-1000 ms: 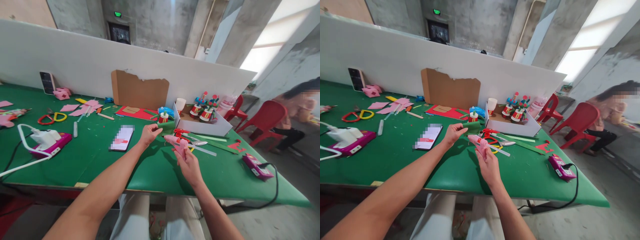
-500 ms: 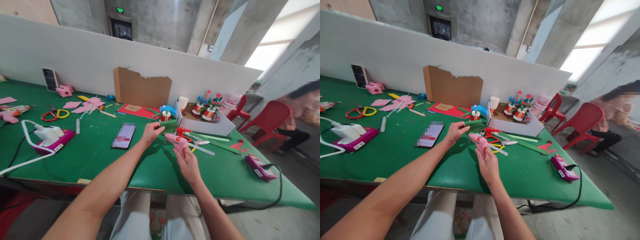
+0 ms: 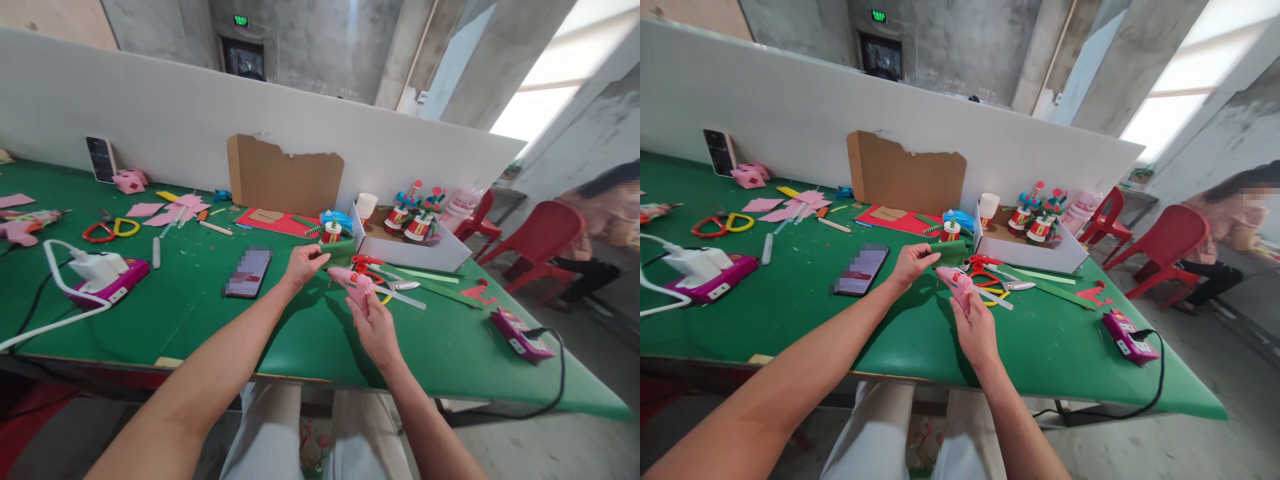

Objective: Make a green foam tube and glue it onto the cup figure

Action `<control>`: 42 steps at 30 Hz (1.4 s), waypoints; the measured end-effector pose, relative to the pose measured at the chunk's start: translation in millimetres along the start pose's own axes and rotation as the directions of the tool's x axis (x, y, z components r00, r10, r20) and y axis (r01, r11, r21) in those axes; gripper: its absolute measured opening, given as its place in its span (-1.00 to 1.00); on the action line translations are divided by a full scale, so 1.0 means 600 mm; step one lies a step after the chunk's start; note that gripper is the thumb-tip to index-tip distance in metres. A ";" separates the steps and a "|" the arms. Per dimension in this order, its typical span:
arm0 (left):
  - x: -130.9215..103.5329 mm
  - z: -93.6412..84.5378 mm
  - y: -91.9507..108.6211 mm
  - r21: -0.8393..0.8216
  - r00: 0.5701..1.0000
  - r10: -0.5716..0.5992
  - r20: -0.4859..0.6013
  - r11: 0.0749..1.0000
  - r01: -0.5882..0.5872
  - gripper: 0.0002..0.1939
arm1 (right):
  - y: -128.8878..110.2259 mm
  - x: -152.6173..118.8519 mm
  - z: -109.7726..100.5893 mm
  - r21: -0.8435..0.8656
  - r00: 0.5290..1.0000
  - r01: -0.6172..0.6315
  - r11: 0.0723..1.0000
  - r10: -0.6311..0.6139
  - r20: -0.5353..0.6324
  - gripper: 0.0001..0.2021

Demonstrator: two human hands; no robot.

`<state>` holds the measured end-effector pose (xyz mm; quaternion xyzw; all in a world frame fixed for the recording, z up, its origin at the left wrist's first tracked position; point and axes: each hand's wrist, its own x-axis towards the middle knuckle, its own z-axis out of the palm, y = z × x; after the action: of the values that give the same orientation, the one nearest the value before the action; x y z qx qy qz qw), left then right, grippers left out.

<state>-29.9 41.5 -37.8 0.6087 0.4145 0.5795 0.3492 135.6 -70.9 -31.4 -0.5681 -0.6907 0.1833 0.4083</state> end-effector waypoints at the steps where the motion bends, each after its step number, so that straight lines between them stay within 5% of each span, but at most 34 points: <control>1: 0.000 0.000 0.000 0.001 1.000 0.001 0.001 1.000 -0.001 -0.64 | 0.000 0.000 0.000 0.000 1.000 0.002 1.000 -0.002 0.001 -0.62; 42: 0.000 0.000 -0.002 -0.023 1.000 0.006 -0.012 1.000 -0.006 -0.64 | 0.001 0.003 -0.004 -0.057 0.998 0.017 0.998 -0.021 -0.066 -0.59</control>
<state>-30.2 41.9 -38.7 0.6023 0.4080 0.5889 0.3521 138.1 -69.4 -29.8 -0.5786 -0.6868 0.1408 0.4167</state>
